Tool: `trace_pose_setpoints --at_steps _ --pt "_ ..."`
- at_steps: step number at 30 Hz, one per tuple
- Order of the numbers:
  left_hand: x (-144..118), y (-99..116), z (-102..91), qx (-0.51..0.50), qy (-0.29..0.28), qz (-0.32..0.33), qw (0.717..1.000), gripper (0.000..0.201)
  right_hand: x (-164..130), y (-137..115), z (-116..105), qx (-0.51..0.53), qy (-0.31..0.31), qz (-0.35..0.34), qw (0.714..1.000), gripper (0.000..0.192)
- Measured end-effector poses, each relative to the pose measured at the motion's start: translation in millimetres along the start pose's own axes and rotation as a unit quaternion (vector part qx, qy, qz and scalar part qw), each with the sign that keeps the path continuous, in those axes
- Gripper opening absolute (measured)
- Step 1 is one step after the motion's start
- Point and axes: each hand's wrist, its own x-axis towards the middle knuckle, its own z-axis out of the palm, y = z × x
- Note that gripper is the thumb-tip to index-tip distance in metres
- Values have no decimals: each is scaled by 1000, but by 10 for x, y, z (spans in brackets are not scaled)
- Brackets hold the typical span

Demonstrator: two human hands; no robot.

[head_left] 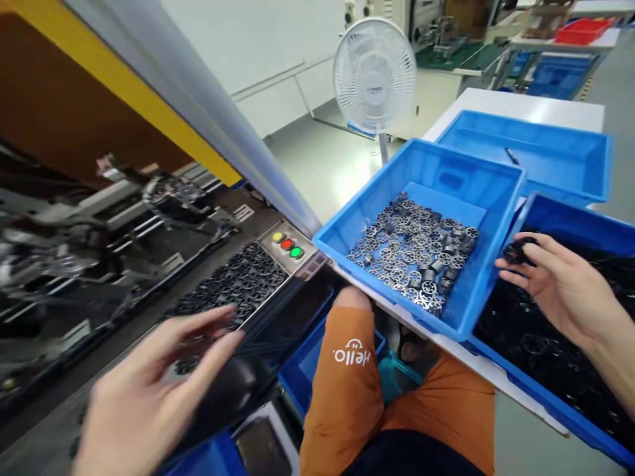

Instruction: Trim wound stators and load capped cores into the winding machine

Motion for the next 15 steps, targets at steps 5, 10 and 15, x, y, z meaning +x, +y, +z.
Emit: trace_pose_setpoints --at_steps 5,10,15 --pt "838 1092 1357 -56 -250 203 945 45 54 64 -30 14 -34 -33 999 41" --pt "1610 1340 2563 139 -399 293 858 44 123 102 -123 -12 -15 -42 999 54" --pt "2033 1329 3221 198 -408 326 829 65 138 62 -154 -19 -16 -57 998 55"
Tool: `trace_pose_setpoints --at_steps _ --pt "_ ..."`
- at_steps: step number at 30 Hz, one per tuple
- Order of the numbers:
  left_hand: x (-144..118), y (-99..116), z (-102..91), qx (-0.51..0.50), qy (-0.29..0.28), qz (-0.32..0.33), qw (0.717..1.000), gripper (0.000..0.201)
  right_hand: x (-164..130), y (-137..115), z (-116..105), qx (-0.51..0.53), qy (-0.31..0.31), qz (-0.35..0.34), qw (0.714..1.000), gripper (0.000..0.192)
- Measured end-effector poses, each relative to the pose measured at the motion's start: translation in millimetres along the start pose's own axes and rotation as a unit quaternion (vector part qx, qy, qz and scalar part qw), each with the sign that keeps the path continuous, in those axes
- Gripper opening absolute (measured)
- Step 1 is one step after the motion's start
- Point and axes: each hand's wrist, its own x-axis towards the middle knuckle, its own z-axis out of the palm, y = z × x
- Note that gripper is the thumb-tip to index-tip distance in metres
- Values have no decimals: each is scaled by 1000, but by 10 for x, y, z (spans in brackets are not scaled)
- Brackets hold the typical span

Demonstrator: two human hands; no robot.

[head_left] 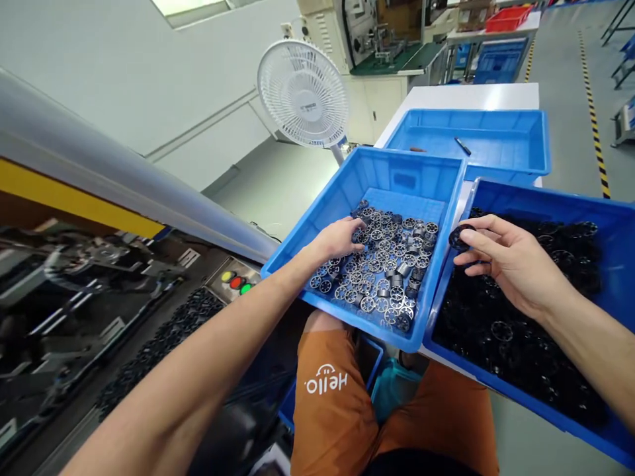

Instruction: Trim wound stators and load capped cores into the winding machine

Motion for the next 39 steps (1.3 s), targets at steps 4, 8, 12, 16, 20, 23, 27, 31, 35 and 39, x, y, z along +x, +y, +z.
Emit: trace_pose_setpoints --at_steps 4,8,12,16,20,23,27,31,35,39 --pt "255 -6 58 24 -30 51 998 75 -10 -40 -16 0 0 -29 1000 49" --pt "353 120 84 36 -41 94 994 65 -42 -79 -10 -6 30 -27 999 44" --pt "408 438 101 13 -16 145 989 55 -91 -109 28 -38 37 -37 998 39" --pt "593 842 176 -11 -10 166 986 79 -108 -102 56 -61 44 -25 997 40" --pt "826 1159 289 -10 -22 175 984 92 -63 -79 31 -55 66 -10 996 48" --pt "914 1301 348 12 -24 192 981 78 -28 -73 4 -49 88 -14 995 56" --pt "943 1338 347 32 -22 196 980 61 -21 -57 -10 -63 88 -39 993 51" --pt "930 1318 324 30 -22 215 976 45 -29 -10 -19 -78 46 -55 994 39" --pt "892 1341 322 -14 5 213 977 26 -17 46 -9 -75 -2 -64 995 33" --pt "808 1282 186 -119 70 163 977 22 -36 52 40 -61 -31 -71 995 33"
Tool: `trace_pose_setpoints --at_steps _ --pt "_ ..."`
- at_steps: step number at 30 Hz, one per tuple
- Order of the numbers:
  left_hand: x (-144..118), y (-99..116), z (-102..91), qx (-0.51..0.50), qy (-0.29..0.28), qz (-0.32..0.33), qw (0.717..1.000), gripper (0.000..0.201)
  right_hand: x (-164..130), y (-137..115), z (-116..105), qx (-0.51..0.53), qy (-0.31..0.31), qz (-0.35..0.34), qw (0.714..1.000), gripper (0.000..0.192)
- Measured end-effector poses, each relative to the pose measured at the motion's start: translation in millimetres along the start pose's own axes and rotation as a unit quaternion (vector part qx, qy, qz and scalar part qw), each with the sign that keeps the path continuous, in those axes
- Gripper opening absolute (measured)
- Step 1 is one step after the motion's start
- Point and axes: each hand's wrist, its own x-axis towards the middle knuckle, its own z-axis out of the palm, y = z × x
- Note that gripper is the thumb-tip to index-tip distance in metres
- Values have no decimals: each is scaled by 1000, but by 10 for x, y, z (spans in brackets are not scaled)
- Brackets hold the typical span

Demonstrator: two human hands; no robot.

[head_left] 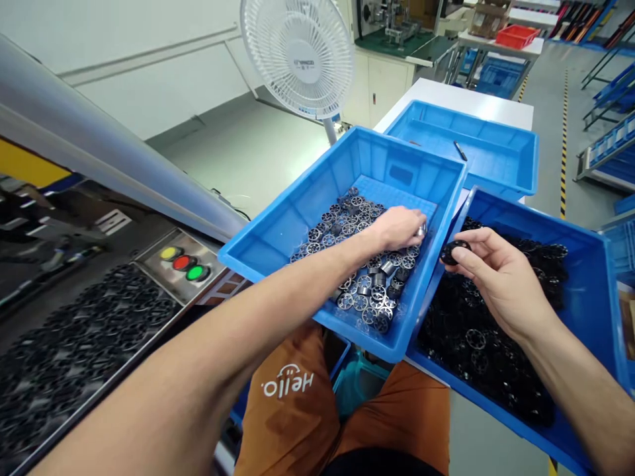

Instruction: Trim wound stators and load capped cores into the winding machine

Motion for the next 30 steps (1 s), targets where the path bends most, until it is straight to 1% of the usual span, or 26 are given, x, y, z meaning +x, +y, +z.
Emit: trace_pose_setpoints --at_steps 3,4,5,6,7,8,9,10,11,12,15,17,18,21,25,30 --pt "-171 24 -252 -87 70 -49 993 38 -51 -56 62 38 -35 5 999 33" --pt "-258 57 -343 -153 86 -69 982 42 -74 -80 88 57 -51 10 997 32" --pt "-358 108 -428 -244 97 -92 960 42 -97 -104 115 79 -66 15 995 31" --pt "-470 178 -503 -376 104 -124 912 39 -121 -127 144 102 -81 22 991 30" --pt "-590 265 -560 -506 106 -157 841 34 -145 -148 173 123 -94 29 987 28" --pt "-714 364 -596 -611 105 -186 763 30 -167 -166 200 142 -104 36 984 27" --pt "-836 468 -609 -680 103 -209 695 28 -188 -181 226 157 -111 42 980 25" --pt "-953 571 -599 -716 102 -225 653 27 -207 -193 249 168 -116 47 978 24" --pt "-1060 666 -568 -734 102 -236 628 26 -222 -201 268 174 -120 51 976 23" --pt "-1157 746 -523 -744 104 -243 614 24 -234 -207 282 176 -122 55 975 23" --pt "-1382 884 -364 -759 106 -253 590 20 -252 -213 305 177 -121 56 975 25" --pt "-1484 909 -289 -760 108 -260 586 28 -254 -206 306 178 -120 55 975 25" --pt "-1521 912 -266 -758 112 -259 588 34 -255 -200 304 178 -119 55 975 24" --pt "-1585 914 -236 -744 132 -229 614 47 -259 -176 296 165 -115 62 978 24" --pt "-1610 930 -229 -719 142 -189 654 48 -262 -154 294 149 -120 72 979 25" --pt "-1643 940 -223 -705 128 -166 677 51 -248 -149 304 160 -117 75 977 26"
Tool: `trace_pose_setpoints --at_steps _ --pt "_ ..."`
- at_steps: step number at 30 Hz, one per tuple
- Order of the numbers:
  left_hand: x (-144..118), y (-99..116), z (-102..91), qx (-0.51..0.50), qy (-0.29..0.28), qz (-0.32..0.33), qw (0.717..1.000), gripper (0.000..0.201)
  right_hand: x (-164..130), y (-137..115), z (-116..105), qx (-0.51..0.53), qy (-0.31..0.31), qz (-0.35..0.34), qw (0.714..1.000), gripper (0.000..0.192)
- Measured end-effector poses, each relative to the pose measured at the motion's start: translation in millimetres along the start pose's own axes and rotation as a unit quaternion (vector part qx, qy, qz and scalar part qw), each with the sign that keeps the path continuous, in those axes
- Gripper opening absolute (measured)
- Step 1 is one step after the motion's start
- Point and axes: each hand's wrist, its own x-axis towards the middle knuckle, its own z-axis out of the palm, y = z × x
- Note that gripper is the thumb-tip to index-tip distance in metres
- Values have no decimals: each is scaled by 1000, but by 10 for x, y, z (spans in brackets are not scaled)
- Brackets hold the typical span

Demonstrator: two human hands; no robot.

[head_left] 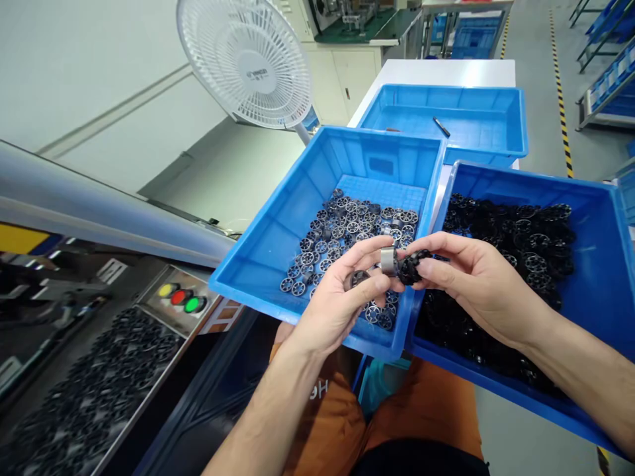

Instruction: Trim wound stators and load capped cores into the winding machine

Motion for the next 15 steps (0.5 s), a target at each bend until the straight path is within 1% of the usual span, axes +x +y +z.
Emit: trace_pose_setpoints --at_steps 4,8,12,15 --pt "-5 -7 -19 21 -8 -3 1000 46 5 0 -10 0 15 -1 1000 26" --pt "13 -12 -33 21 10 -6 1000 53 1 -5 -14 -30 18 -1 999 24" --pt "25 -23 -18 43 5 -13 999 64 4 -13 3 -43 22 -10 999 22" --pt "25 -31 9 39 5 -12 999 60 7 -12 20 -45 12 -4 999 25"
